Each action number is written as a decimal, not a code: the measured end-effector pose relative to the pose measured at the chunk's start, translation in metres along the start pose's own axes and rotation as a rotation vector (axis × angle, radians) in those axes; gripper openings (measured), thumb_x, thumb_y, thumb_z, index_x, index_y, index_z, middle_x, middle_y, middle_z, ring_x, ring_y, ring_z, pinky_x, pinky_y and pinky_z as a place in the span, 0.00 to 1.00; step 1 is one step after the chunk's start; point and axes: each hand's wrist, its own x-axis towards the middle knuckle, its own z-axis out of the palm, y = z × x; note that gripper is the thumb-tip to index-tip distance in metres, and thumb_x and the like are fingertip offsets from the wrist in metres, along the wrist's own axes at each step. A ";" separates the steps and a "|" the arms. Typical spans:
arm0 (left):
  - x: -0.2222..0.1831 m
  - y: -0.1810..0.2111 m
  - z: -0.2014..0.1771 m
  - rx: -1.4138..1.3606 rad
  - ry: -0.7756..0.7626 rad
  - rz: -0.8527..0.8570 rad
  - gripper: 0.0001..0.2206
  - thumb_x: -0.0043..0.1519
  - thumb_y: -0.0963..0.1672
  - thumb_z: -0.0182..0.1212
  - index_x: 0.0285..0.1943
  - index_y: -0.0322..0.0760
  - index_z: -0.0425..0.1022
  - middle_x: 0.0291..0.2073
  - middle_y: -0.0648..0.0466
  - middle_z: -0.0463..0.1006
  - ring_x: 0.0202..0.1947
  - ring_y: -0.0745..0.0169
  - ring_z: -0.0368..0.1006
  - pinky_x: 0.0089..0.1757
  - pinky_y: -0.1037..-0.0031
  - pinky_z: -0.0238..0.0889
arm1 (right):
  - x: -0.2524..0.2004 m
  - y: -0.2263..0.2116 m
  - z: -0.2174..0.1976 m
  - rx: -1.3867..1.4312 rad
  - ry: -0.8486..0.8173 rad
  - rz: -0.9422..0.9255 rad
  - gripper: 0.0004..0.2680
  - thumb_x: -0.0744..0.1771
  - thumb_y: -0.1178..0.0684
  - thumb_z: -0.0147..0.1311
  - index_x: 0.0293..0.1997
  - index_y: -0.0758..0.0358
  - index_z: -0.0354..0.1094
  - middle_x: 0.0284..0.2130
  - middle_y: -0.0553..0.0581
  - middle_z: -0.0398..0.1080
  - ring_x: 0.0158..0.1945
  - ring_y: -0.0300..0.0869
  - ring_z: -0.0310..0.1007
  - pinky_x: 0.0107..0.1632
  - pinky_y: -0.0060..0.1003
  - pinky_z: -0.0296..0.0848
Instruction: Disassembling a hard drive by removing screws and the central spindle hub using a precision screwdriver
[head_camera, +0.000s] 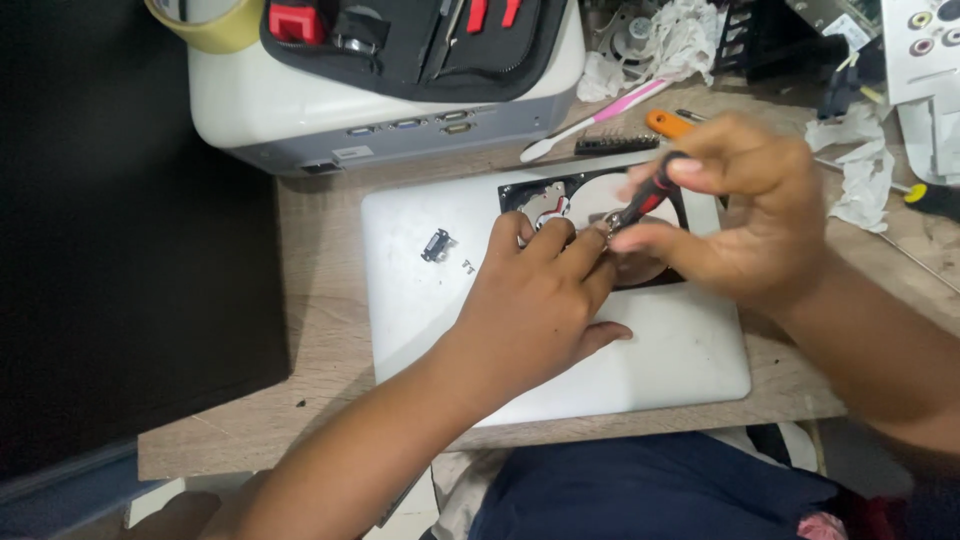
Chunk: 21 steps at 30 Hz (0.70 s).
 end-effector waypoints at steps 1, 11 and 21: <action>0.000 0.000 0.000 -0.011 0.000 -0.003 0.35 0.51 0.63 0.70 0.58 0.41 0.79 0.55 0.53 0.77 0.49 0.49 0.68 0.45 0.57 0.56 | 0.006 -0.001 0.001 0.070 -0.077 0.008 0.22 0.69 0.58 0.61 0.69 0.58 0.53 0.55 0.79 0.72 0.61 0.63 0.79 0.61 0.49 0.86; 0.000 0.000 -0.001 0.005 -0.013 0.001 0.34 0.51 0.63 0.70 0.57 0.41 0.80 0.53 0.52 0.77 0.45 0.49 0.68 0.44 0.58 0.56 | 0.002 0.004 -0.005 -0.110 -0.048 -0.010 0.26 0.68 0.47 0.65 0.72 0.49 0.53 0.52 0.70 0.76 0.57 0.58 0.83 0.57 0.43 0.80; 0.001 -0.002 -0.002 -0.018 0.009 0.019 0.33 0.49 0.62 0.72 0.54 0.40 0.80 0.53 0.50 0.77 0.44 0.48 0.68 0.43 0.57 0.56 | -0.002 0.003 -0.001 -0.062 -0.030 0.003 0.21 0.68 0.58 0.62 0.67 0.54 0.56 0.51 0.70 0.71 0.55 0.54 0.80 0.56 0.41 0.79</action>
